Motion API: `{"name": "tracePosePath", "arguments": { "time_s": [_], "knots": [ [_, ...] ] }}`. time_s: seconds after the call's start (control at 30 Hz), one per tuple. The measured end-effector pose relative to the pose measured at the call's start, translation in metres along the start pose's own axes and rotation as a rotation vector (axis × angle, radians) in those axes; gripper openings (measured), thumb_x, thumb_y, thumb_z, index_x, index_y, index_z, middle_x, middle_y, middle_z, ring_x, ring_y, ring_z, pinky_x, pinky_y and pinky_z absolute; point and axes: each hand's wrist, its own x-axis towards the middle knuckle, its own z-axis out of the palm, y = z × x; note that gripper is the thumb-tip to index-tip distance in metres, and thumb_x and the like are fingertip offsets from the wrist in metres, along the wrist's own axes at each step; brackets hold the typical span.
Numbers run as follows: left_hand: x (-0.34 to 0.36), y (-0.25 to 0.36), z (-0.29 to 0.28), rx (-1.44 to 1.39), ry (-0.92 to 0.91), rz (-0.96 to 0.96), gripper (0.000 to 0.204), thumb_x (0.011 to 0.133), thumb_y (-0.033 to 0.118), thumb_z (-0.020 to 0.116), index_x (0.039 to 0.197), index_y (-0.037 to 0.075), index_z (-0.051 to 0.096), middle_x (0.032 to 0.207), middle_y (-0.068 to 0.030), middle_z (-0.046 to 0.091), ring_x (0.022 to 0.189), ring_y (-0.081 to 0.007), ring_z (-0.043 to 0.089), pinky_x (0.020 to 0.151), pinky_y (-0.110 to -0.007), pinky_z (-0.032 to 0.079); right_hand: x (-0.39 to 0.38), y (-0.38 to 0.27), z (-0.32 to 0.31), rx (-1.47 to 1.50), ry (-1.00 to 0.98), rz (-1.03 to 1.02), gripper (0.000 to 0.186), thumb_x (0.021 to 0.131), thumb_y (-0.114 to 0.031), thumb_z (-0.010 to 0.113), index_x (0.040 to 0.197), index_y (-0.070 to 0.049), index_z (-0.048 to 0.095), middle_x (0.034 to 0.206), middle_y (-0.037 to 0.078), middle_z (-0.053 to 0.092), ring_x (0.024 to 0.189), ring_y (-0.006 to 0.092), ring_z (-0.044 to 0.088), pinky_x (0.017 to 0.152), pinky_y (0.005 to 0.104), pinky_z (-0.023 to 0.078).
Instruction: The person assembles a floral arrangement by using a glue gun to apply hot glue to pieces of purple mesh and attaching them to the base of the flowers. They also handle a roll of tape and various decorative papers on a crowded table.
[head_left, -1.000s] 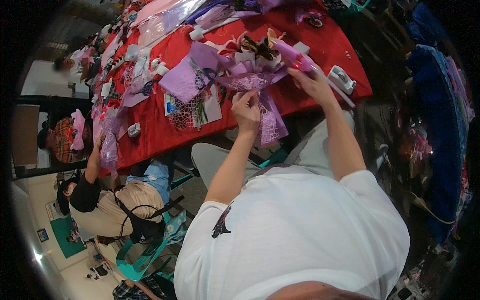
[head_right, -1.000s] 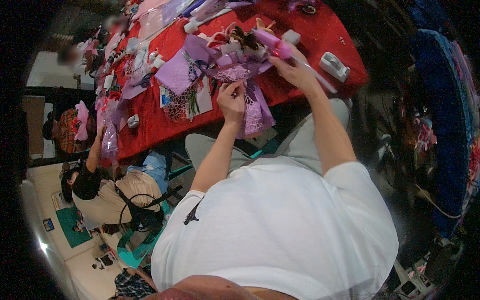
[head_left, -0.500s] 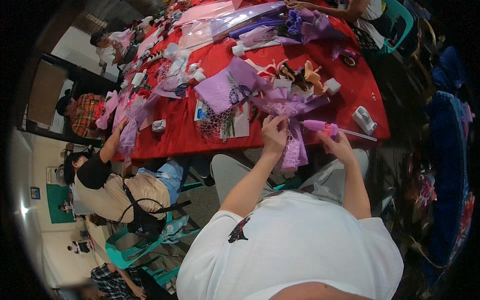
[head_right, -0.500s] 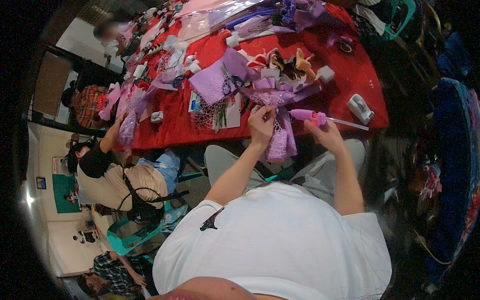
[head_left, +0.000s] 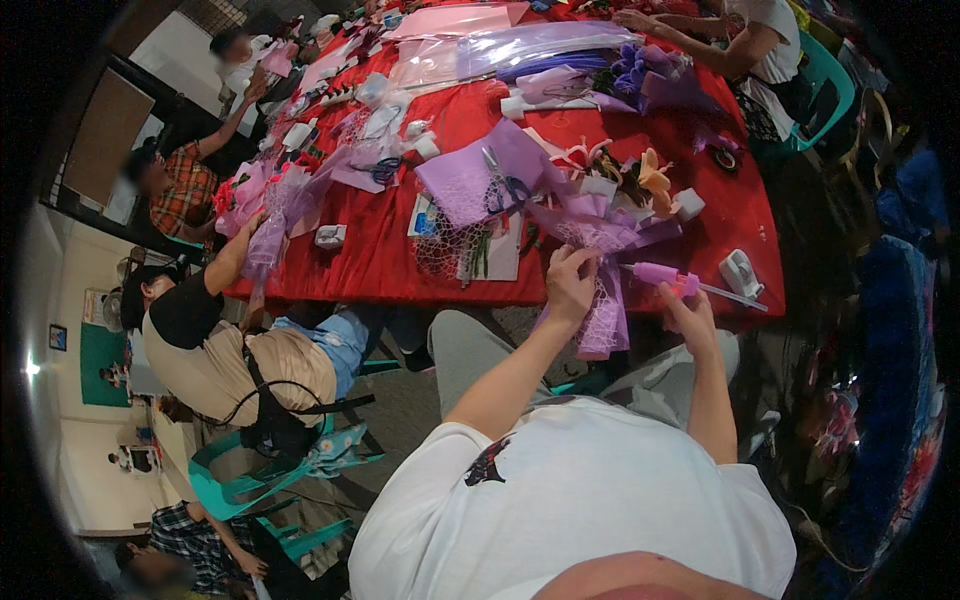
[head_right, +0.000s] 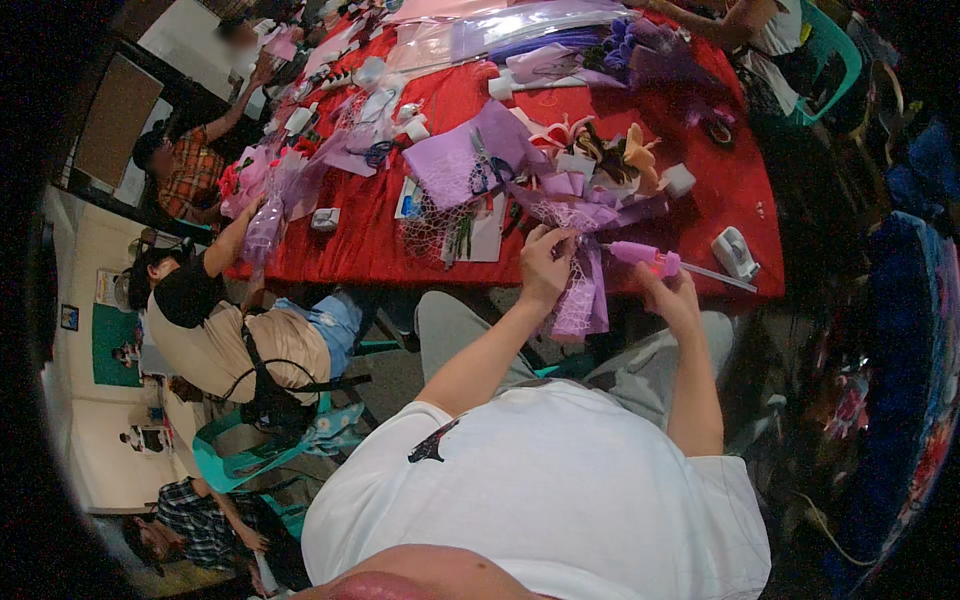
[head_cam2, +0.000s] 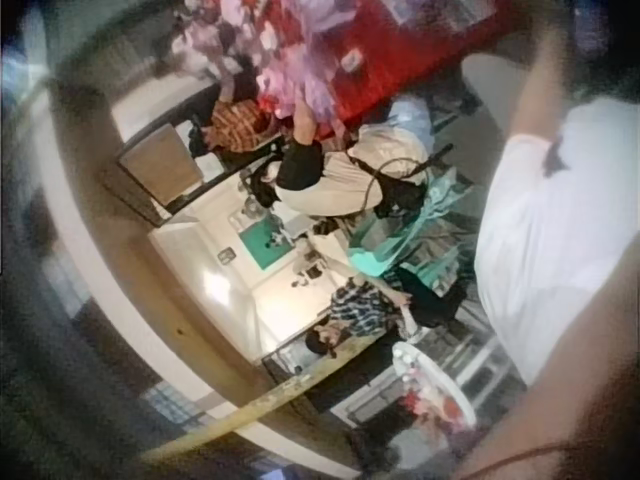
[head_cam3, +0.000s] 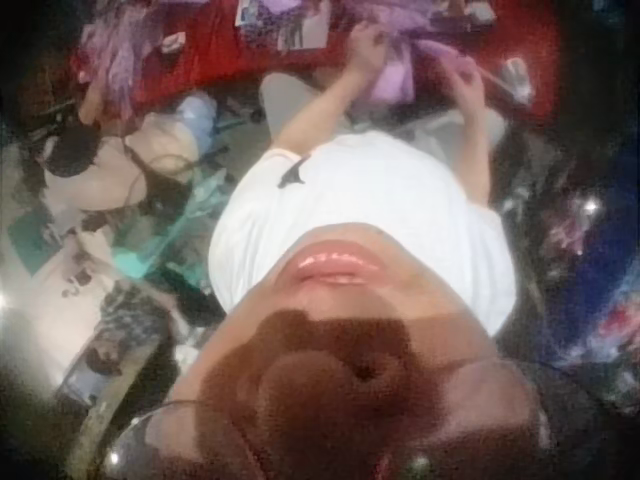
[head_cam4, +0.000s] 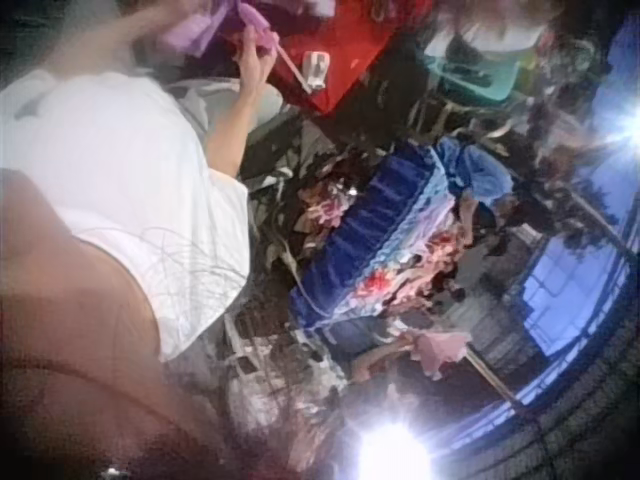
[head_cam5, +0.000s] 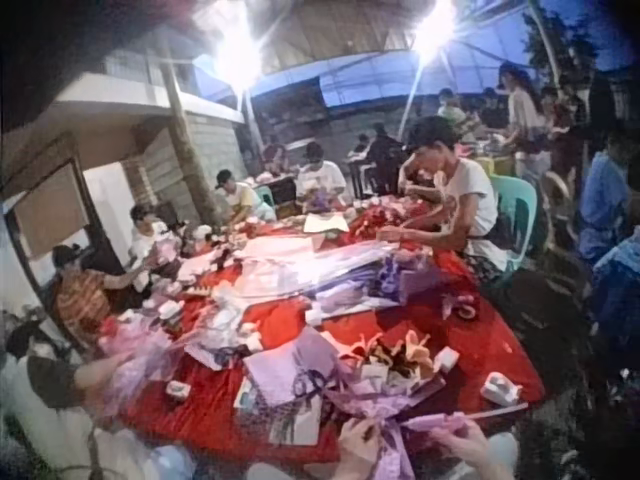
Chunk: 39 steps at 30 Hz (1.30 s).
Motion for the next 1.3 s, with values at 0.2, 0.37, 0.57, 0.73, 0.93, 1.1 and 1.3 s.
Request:
{"name": "tracePosePath", "arguments": {
  "time_s": [0.2, 0.37, 0.57, 0.73, 0.93, 1.1, 1.3],
  "knots": [
    [0.001, 0.004, 0.000, 0.018, 0.057, 0.052, 0.012, 0.081, 0.005, 0.065, 0.092, 0.006, 0.070, 0.082, -0.0148, 0.060, 0.079, -0.0316, 0.057, 0.070, -0.036, 0.046, 0.000, 0.000, 0.002, -0.028, 0.034, -0.022, 0.027, 0.089, -0.034, 0.065, 0.094, -0.007, 0.065, 0.069, -0.001, 0.060, 0.051, 0.0071, 0.051, 0.047, 0.0225, 0.036],
    [0.000, -0.002, 0.001, -0.026, 0.032, 0.014, 0.012, 0.080, 0.003, 0.064, 0.090, 0.005, 0.070, 0.082, -0.0147, 0.060, 0.082, -0.0328, 0.056, 0.071, -0.039, 0.044, -0.004, -0.010, 0.004, 0.007, 0.024, -0.057, 0.034, 0.085, -0.037, 0.071, 0.097, -0.006, 0.065, 0.075, 0.000, 0.064, 0.055, 0.0090, 0.054, 0.049, 0.0231, 0.038],
    [0.000, -0.001, 0.002, -0.026, 0.035, 0.017, 0.011, 0.080, 0.003, 0.063, 0.089, 0.005, 0.070, 0.081, -0.0145, 0.060, 0.082, -0.0333, 0.055, 0.071, -0.040, 0.043, 0.000, 0.002, -0.003, 0.049, 0.045, 0.000, 0.035, 0.085, -0.036, 0.071, 0.101, -0.006, 0.063, 0.077, 0.001, 0.064, 0.055, 0.0077, 0.052, 0.048, 0.0232, 0.038],
    [0.000, -0.003, -0.001, -0.023, 0.014, 0.022, 0.013, 0.080, 0.002, 0.064, 0.091, 0.004, 0.069, 0.081, -0.0136, 0.060, 0.076, -0.0291, 0.058, 0.068, -0.037, 0.045, -0.001, 0.001, -0.003, 0.028, 0.026, 0.015, 0.023, 0.089, -0.029, 0.067, 0.094, -0.006, 0.066, 0.069, -0.001, 0.061, 0.048, 0.0057, 0.044, 0.044, 0.0224, 0.032],
    [0.003, -0.004, 0.008, 0.003, 0.006, 0.071, 0.013, 0.080, 0.003, 0.066, 0.092, 0.005, 0.070, 0.082, -0.0122, 0.060, 0.075, -0.0265, 0.058, 0.068, -0.035, 0.046, 0.003, 0.005, -0.010, -0.012, 0.002, 0.044, 0.032, 0.081, -0.032, 0.075, 0.100, -0.009, 0.065, 0.076, -0.001, 0.064, 0.056, 0.0059, 0.051, 0.047, 0.0227, 0.038],
    [0.003, 0.001, -0.002, 0.015, -0.015, 0.002, 0.015, 0.079, 0.003, 0.066, 0.093, 0.004, 0.070, 0.084, -0.0124, 0.061, 0.076, -0.0250, 0.059, 0.069, -0.033, 0.046, 0.006, 0.001, 0.005, -0.194, 0.018, -0.135, 0.036, 0.081, -0.034, 0.074, 0.101, -0.005, 0.067, 0.084, 0.002, 0.067, 0.075, 0.0122, 0.060, 0.068, 0.0277, 0.047],
    [0.004, 0.006, 0.002, -0.008, -0.061, 0.031, 0.017, 0.080, 0.001, 0.064, 0.096, 0.000, 0.068, 0.085, -0.0119, 0.061, 0.079, -0.0246, 0.059, 0.073, -0.032, 0.047, 0.004, 0.001, 0.009, -0.234, 0.016, -0.088, 0.036, 0.082, -0.034, 0.074, 0.096, -0.002, 0.067, 0.084, 0.005, 0.067, 0.079, 0.0133, 0.061, 0.074, 0.0301, 0.047]
  ]
}}
